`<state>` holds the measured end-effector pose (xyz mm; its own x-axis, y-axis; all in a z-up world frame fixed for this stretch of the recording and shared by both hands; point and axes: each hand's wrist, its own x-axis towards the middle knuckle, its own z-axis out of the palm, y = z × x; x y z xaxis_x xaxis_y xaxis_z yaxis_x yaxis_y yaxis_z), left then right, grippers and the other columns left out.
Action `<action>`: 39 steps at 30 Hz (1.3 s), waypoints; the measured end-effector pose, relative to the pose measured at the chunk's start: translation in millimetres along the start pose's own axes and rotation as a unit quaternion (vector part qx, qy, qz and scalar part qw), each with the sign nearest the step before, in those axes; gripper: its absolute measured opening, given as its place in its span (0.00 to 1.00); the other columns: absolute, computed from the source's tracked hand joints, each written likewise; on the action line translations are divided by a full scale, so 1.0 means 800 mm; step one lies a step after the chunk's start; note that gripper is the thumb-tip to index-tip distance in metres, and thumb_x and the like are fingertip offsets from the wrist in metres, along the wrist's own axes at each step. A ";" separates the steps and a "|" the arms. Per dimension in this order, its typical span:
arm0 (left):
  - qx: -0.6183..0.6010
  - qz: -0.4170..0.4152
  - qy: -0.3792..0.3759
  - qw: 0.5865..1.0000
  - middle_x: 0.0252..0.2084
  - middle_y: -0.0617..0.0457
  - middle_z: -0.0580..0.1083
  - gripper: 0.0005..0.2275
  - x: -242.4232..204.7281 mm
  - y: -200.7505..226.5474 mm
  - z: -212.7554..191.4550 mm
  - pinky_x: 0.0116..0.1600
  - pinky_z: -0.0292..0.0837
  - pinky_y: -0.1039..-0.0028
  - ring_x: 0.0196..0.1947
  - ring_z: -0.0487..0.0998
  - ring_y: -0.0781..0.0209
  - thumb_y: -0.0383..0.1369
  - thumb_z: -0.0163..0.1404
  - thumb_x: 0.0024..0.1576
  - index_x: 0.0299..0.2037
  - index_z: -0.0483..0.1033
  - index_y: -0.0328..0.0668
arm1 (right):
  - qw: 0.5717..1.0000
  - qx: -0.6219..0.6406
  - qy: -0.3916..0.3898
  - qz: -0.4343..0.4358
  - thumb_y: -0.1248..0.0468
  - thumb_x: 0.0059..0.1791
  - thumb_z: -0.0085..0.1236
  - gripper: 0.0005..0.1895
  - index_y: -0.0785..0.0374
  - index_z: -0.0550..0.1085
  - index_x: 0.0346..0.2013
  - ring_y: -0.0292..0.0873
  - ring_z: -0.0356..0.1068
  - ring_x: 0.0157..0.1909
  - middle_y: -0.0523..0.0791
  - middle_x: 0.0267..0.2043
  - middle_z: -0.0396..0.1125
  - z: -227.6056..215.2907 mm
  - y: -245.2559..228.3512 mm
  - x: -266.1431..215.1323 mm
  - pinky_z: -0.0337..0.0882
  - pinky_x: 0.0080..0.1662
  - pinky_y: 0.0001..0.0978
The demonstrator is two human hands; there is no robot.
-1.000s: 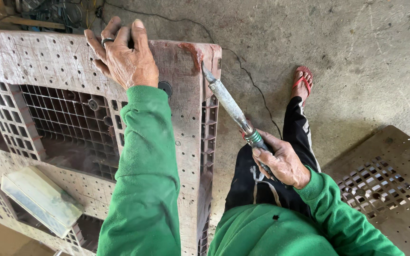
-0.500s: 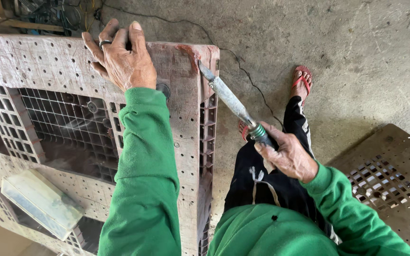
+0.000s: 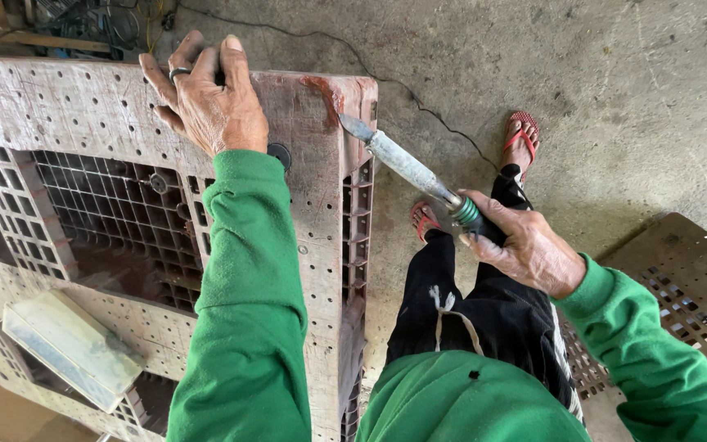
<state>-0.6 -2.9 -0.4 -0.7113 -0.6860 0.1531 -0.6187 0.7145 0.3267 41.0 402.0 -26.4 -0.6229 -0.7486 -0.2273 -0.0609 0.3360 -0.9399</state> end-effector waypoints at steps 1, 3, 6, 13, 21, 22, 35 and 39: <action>0.005 0.002 0.000 1.000 0.66 0.65 0.69 0.17 0.000 0.000 0.001 0.76 0.28 0.34 0.78 0.39 0.46 0.53 0.49 0.64 0.36 0.86 0.56 | 1.000 -0.003 -0.002 0.019 0.62 0.49 0.58 0.33 0.60 0.63 0.68 0.50 0.75 0.35 0.52 0.39 0.72 -0.001 0.001 0.001 0.74 0.43 0.41; 0.016 0.005 0.000 1.000 0.66 0.66 0.69 0.18 0.001 0.000 0.002 0.76 0.28 0.34 0.78 0.39 0.47 0.54 0.49 0.65 0.36 0.86 0.56 | 0.998 -0.007 -0.006 0.058 0.62 0.47 0.57 0.35 0.58 0.62 0.69 0.51 0.76 0.34 0.51 0.38 0.73 -0.002 0.001 0.005 0.75 0.42 0.42; -0.002 -0.001 0.002 1.000 0.65 0.66 0.69 0.18 0.000 -0.001 0.001 0.76 0.26 0.35 0.78 0.38 0.46 0.54 0.49 0.64 0.34 0.86 0.57 | 0.999 -0.012 0.016 0.041 0.63 0.47 0.57 0.35 0.60 0.62 0.69 0.52 0.76 0.37 0.52 0.41 0.73 -0.001 -0.004 0.010 0.74 0.44 0.42; 0.004 0.009 0.006 1.000 0.66 0.66 0.69 0.18 0.000 -0.003 0.004 0.77 0.27 0.34 0.78 0.39 0.47 0.54 0.49 0.65 0.34 0.85 0.55 | 0.996 -0.027 0.019 0.083 0.64 0.47 0.58 0.35 0.58 0.62 0.69 0.52 0.76 0.34 0.53 0.37 0.72 -0.008 -0.029 0.017 0.74 0.42 0.43; 0.001 -0.005 0.000 1.000 0.65 0.67 0.70 0.17 0.000 0.003 0.000 0.77 0.27 0.35 0.78 0.39 0.47 0.54 0.49 0.64 0.36 0.86 0.57 | 0.991 -0.128 0.007 0.048 0.61 0.46 0.59 0.34 0.62 0.64 0.67 0.60 0.73 0.29 0.57 0.35 0.71 -0.058 -0.059 0.026 0.72 0.34 0.49; -0.001 -0.008 -0.001 1.000 0.65 0.67 0.70 0.17 -0.001 0.005 -0.002 0.77 0.27 0.35 0.78 0.39 0.47 0.54 0.50 0.64 0.36 0.86 0.58 | 0.990 -0.128 -0.007 0.066 0.61 0.46 0.59 0.34 0.61 0.65 0.66 0.60 0.73 0.29 0.57 0.35 0.71 -0.065 -0.063 0.028 0.72 0.34 0.49; -0.031 -0.013 0.013 0.999 0.66 0.65 0.70 0.13 -0.008 0.013 -0.009 0.78 0.24 0.40 0.78 0.39 0.48 0.49 0.54 0.65 0.37 0.87 0.56 | 0.958 -0.273 -0.084 0.040 0.56 0.45 0.65 0.42 0.55 0.62 0.72 0.59 0.74 0.31 0.53 0.42 0.73 -0.113 -0.092 0.035 0.75 0.33 0.49; -0.022 -0.016 0.019 0.999 0.66 0.65 0.71 0.13 -0.009 0.016 -0.012 0.78 0.25 0.40 0.78 0.41 0.48 0.49 0.55 0.65 0.37 0.87 0.54 | 0.938 -0.340 -0.058 -0.037 0.57 0.45 0.62 0.38 0.59 0.62 0.68 0.60 0.74 0.34 0.54 0.44 0.72 -0.132 -0.103 0.048 0.74 0.34 0.49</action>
<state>-0.1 10.0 11.7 -0.6783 -0.7133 0.1764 -0.6244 0.6860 0.3734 -59.9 406.1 68.9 -0.5112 -0.8278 -0.2309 -0.6087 0.5384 -0.5828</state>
